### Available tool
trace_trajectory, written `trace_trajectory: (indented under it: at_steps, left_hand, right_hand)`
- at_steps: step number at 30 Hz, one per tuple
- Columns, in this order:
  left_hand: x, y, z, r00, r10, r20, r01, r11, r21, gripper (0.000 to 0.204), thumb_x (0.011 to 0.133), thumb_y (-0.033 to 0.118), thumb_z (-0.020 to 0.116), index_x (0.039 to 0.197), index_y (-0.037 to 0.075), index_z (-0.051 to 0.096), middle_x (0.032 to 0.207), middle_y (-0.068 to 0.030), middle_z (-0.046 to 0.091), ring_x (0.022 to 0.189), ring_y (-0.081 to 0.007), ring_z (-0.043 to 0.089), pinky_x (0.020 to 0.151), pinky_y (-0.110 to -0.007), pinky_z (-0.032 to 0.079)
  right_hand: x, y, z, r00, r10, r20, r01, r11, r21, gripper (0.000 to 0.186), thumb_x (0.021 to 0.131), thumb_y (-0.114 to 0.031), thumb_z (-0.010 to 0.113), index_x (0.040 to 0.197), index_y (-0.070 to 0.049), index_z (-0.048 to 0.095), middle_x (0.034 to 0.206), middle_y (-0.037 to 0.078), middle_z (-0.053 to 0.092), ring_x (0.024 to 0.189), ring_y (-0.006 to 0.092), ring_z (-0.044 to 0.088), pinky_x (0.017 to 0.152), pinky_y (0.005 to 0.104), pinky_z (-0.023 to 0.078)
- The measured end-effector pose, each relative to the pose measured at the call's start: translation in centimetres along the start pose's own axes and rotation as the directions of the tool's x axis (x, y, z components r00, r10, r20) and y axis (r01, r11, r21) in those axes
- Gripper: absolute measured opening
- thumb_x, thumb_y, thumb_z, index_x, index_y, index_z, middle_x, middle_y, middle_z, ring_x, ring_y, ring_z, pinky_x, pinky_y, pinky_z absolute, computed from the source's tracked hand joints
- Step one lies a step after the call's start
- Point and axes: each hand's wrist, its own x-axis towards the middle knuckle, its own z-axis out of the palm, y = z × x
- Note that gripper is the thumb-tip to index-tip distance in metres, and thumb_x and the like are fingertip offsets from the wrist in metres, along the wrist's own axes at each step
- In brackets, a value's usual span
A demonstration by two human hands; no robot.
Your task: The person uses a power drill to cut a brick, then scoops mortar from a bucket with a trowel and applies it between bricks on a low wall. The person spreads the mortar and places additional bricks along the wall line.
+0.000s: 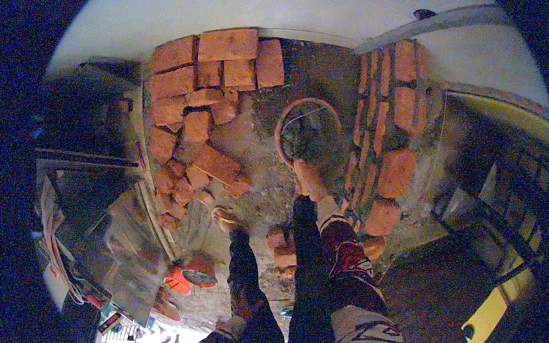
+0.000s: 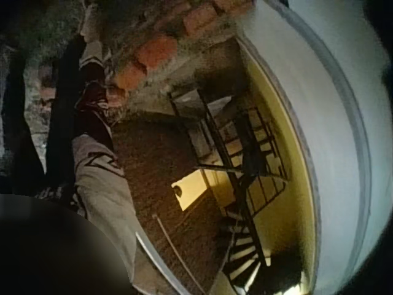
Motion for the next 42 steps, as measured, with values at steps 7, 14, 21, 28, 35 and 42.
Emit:
trace_trajectory:
  at_steps: [7, 14, 21, 28, 35, 42]
  left_hand:
    - [-1.2, 2.3, -2.9, 0.986, -0.158, 0.047, 0.155, 0.987, 0.049, 0.109, 0.074, 0.076, 0.071, 0.161, 0.028, 0.025, 0.162, -0.0370, 0.012, 0.145, -0.0632, 0.019, 0.118, -0.070, 0.023]
    - [0.5, 3.8, -4.8, 0.967, -0.234, 0.102, 0.214, 0.961, 0.174, 0.111, 0.076, 0.073, 0.069, 0.163, 0.024, 0.021, 0.164, -0.0379, 0.007, 0.148, -0.0634, 0.014, 0.120, -0.070, 0.020]
    - [1.2, 5.7, -6.2, 0.960, -0.271, 0.068, 0.253, 0.946, 0.201, 0.107, 0.078, 0.067, 0.069, 0.162, 0.020, 0.024, 0.164, -0.0354, 0.010, 0.148, -0.0613, 0.017, 0.120, -0.069, 0.020]
    - [0.8, 4.4, -5.4, 0.979, -0.202, 0.028, 0.193, 0.962, 0.194, 0.102, 0.079, 0.063, 0.069, 0.161, 0.019, 0.027, 0.163, -0.0343, 0.015, 0.147, -0.0597, 0.020, 0.118, -0.070, 0.023]
    - [2.0, 4.1, -3.9, 0.964, -0.266, -0.015, 0.263, 0.939, 0.220, 0.101, 0.080, 0.063, 0.069, 0.160, 0.016, 0.028, 0.162, -0.0361, 0.017, 0.147, -0.0612, 0.018, 0.117, -0.072, 0.024]
    - [0.5, 5.5, -6.2, 0.967, -0.252, 0.026, 0.235, 0.930, 0.283, 0.097, 0.081, 0.062, 0.068, 0.159, 0.018, 0.031, 0.163, -0.0357, 0.014, 0.148, -0.0598, 0.018, 0.117, -0.070, 0.024]
  right_hand:
    - [-1.7, -1.1, 0.2, 0.963, 0.253, 0.088, -0.255, 0.767, 0.589, 0.042, 0.102, -0.051, 0.056, 0.101, -0.010, 0.064, 0.071, 0.000, 0.058, 0.050, 0.0119, 0.052, 0.040, 0.0284, 0.039]
    - [-6.0, -3.8, -0.3, 0.784, -0.556, -0.277, 0.182, 0.632, -0.753, 0.033, 0.099, -0.035, 0.061, 0.114, -0.006, 0.068, 0.093, 0.018, 0.072, 0.085, 0.0412, 0.071, 0.072, 0.0485, 0.057]
    - [-11.2, -7.3, -2.6, 0.841, -0.388, -0.377, -0.137, 0.521, -0.843, 0.030, 0.097, -0.026, 0.060, 0.117, -0.005, 0.069, 0.107, 0.024, 0.073, 0.093, 0.0477, 0.069, 0.080, 0.0549, 0.056]
    - [-6.5, -5.1, -4.5, 0.937, -0.336, -0.091, 0.044, 0.373, -0.927, 0.035, 0.101, -0.031, 0.053, 0.102, -0.003, 0.073, 0.101, 0.025, 0.072, 0.091, 0.0488, 0.068, 0.079, 0.0590, 0.054]
    - [1.0, -3.5, 0.0, 0.789, -0.608, -0.083, 0.369, 0.578, -0.728, 0.040, 0.103, -0.036, 0.055, 0.085, -0.002, 0.069, 0.073, 0.017, 0.069, 0.060, 0.0363, 0.065, 0.057, 0.0510, 0.052]
    - [-2.4, -2.0, -1.9, 0.981, -0.133, -0.140, 0.115, 0.985, -0.127, 0.041, 0.102, -0.041, 0.059, 0.084, -0.004, 0.064, 0.063, 0.002, 0.058, 0.049, 0.0142, 0.054, 0.045, 0.0325, 0.043]
